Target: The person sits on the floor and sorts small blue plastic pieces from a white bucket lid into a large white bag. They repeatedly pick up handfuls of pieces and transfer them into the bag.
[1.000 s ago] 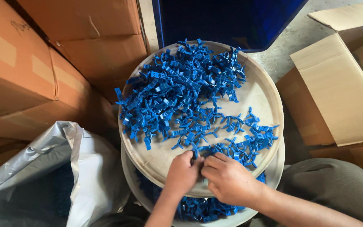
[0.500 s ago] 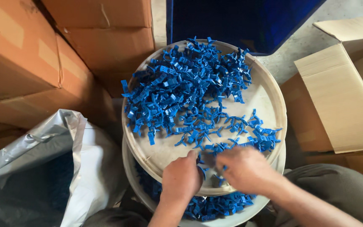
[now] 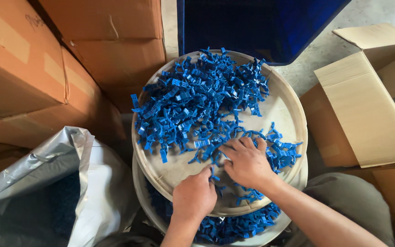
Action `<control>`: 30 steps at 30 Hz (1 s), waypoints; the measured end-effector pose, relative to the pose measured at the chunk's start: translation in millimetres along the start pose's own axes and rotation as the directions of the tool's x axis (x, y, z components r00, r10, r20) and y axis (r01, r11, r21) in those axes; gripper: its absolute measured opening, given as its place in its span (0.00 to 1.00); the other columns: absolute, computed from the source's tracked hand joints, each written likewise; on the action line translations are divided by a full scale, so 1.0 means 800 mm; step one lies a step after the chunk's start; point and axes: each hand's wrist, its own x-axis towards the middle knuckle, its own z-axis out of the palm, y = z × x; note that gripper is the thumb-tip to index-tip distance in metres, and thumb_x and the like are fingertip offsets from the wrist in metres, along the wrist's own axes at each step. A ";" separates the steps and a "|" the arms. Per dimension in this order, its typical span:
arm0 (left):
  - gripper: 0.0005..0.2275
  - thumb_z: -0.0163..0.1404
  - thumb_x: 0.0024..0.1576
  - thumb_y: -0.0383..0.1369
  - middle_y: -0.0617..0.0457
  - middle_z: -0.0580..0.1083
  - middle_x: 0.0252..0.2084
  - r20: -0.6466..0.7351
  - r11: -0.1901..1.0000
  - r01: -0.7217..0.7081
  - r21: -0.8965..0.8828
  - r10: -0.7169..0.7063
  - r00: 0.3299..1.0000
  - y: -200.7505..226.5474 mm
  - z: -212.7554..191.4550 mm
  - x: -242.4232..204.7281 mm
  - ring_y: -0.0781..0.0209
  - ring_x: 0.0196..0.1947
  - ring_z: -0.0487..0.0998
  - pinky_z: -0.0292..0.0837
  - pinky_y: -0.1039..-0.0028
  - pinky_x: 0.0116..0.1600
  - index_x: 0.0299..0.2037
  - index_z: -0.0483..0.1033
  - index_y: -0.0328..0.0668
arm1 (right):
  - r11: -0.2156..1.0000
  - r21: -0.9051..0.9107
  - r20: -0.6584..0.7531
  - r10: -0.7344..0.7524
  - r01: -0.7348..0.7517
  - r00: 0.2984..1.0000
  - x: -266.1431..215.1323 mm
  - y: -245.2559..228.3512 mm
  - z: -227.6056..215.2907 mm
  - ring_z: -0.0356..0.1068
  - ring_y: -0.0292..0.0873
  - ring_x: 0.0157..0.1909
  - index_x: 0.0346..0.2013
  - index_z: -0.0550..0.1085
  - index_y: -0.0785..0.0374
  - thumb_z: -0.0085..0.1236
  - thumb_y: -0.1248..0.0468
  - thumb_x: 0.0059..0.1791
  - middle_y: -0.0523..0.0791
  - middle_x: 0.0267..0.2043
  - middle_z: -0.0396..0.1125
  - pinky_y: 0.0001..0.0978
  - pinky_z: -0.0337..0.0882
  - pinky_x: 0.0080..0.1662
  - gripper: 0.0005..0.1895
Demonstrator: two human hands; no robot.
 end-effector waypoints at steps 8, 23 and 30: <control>0.09 0.52 0.50 0.34 0.42 0.79 0.35 -0.022 1.000 -0.004 -0.024 0.004 1.000 -0.013 0.019 0.011 0.41 0.39 0.79 0.74 0.51 0.45 0.40 0.79 0.49 | 0.995 0.057 0.157 0.070 -0.080 0.985 -0.003 0.007 -0.013 0.66 0.48 0.51 0.33 0.78 0.53 0.62 0.59 0.35 0.41 0.38 0.70 0.56 0.56 0.53 0.12; 0.09 0.56 0.55 0.34 0.51 0.76 0.27 0.327 0.044 0.325 -0.945 0.039 0.944 -0.024 0.028 0.036 0.65 0.17 0.73 0.63 0.75 0.17 0.39 0.78 0.36 | 0.104 0.837 0.529 0.095 -0.537 0.843 -0.014 0.082 -0.026 0.73 0.35 0.41 0.42 0.73 0.68 0.59 0.70 0.48 0.44 0.38 0.73 0.29 0.72 0.46 0.08; 0.16 0.61 0.53 0.38 0.57 0.74 0.26 0.222 0.323 0.169 -0.931 0.136 0.965 -0.006 0.038 0.027 0.71 0.18 0.70 0.63 0.78 0.20 0.48 0.79 0.40 | 0.057 0.822 0.567 0.002 -0.566 0.824 -0.033 0.039 0.004 0.72 0.32 0.42 0.44 0.73 0.66 0.56 0.73 0.48 0.43 0.38 0.74 0.26 0.72 0.47 0.10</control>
